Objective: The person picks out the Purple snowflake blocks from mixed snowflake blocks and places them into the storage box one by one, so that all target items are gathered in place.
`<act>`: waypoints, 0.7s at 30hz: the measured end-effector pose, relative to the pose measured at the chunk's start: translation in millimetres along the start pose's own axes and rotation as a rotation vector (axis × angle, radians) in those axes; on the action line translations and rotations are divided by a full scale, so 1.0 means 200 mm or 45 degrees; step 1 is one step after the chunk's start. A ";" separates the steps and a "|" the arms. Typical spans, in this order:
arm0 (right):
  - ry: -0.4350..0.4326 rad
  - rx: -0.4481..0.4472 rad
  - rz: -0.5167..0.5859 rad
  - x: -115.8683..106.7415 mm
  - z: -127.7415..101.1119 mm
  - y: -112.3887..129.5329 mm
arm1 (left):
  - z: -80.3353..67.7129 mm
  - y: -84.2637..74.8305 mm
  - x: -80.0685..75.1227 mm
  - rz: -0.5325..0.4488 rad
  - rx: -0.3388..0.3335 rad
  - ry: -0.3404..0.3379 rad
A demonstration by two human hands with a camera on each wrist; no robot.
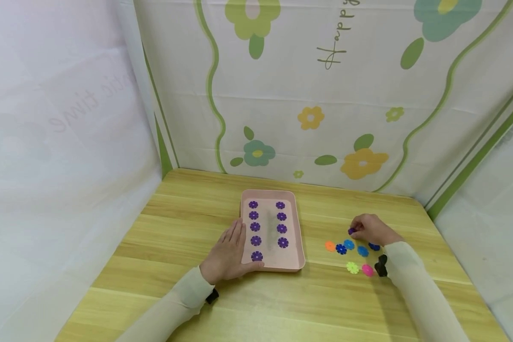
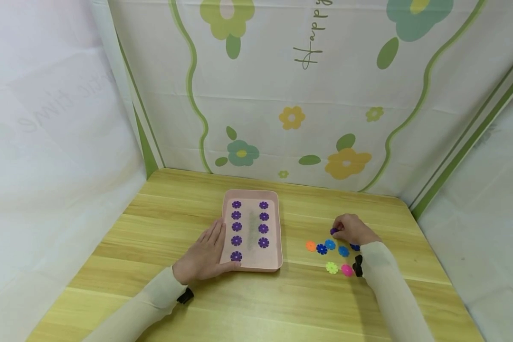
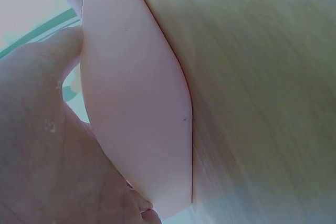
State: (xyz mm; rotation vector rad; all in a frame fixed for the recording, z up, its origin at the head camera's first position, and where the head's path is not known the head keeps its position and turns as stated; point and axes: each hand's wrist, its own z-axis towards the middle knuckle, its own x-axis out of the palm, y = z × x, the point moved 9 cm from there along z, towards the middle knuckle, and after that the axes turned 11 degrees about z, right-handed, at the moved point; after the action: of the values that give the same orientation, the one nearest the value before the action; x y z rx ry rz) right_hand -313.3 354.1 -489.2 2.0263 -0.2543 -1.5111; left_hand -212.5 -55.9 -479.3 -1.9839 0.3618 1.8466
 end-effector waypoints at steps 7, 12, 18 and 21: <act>-0.078 0.037 0.052 -0.02 0.00 0.00 | 0.00 0.00 0.00 0.020 0.006 0.003; -0.081 0.076 0.105 -0.03 -0.02 -0.01 | 0.00 0.00 0.00 0.009 0.001 0.005; 0.006 0.126 0.290 0.00 -0.05 0.02 | 0.00 0.00 0.00 0.005 -0.004 0.024; 0.107 0.123 0.430 0.03 -0.05 0.08 | 0.00 0.00 0.00 0.004 -0.005 0.023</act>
State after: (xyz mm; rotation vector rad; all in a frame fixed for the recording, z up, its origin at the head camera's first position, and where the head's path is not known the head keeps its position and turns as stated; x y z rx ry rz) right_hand -299.0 341.4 -482.9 1.9941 -0.6124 -1.2227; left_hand -211.7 -55.3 -479.7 -2.0049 0.3675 1.8340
